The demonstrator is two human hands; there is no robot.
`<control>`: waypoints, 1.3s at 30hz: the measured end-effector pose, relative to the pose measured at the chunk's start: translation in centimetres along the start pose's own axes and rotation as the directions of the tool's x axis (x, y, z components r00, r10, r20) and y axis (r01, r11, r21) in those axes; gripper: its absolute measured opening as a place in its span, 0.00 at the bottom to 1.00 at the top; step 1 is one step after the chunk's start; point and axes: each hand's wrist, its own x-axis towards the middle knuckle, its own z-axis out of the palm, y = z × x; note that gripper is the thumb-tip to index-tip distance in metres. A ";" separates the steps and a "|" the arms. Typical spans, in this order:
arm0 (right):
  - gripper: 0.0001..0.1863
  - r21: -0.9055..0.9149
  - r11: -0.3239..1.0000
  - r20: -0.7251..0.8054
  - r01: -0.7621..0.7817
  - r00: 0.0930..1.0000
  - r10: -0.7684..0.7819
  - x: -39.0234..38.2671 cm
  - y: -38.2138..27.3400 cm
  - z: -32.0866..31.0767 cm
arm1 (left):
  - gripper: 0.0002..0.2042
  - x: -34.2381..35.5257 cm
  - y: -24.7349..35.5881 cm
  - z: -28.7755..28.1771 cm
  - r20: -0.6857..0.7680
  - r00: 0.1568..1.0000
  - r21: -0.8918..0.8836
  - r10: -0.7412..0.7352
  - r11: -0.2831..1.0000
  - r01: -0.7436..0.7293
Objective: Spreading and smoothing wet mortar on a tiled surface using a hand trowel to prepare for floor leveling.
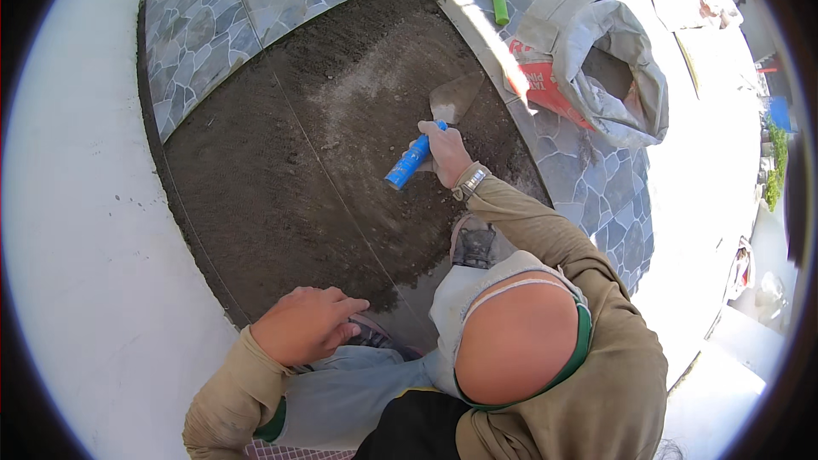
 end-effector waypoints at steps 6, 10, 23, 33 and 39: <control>0.16 0.248 0.963 -0.023 0.102 0.995 -0.099 7.5 -1.5 8.1 | 0.19 0.6 -1.2 -0.1 -0.074 0.986 0.048 -0.151 0.987 0.154; 0.16 0.243 0.945 -0.070 0.220 0.975 -0.209 13.2 -3.6 12.0 | 0.19 1.1 -0.9 0.2 -0.083 0.979 0.053 -0.184 0.981 0.189; 0.21 0.053 0.944 -0.132 0.325 0.940 -0.316 14.1 -3.9 11.1 | 0.19 1.5 -0.8 0.4 -0.116 0.974 0.128 -0.194 0.970 0.209; 0.25 -0.177 0.914 -0.007 0.366 0.928 -0.373 25.2 -8.1 13.5 | 0.18 1.2 -0.8 0.3 -0.129 0.971 0.082 -0.203 0.973 0.214; 0.23 -0.214 0.923 0.013 0.320 0.946 -0.325 22.1 -9.0 11.5 | 0.19 0.8 -1.3 0.6 -0.136 0.963 0.094 -0.231 0.965 0.245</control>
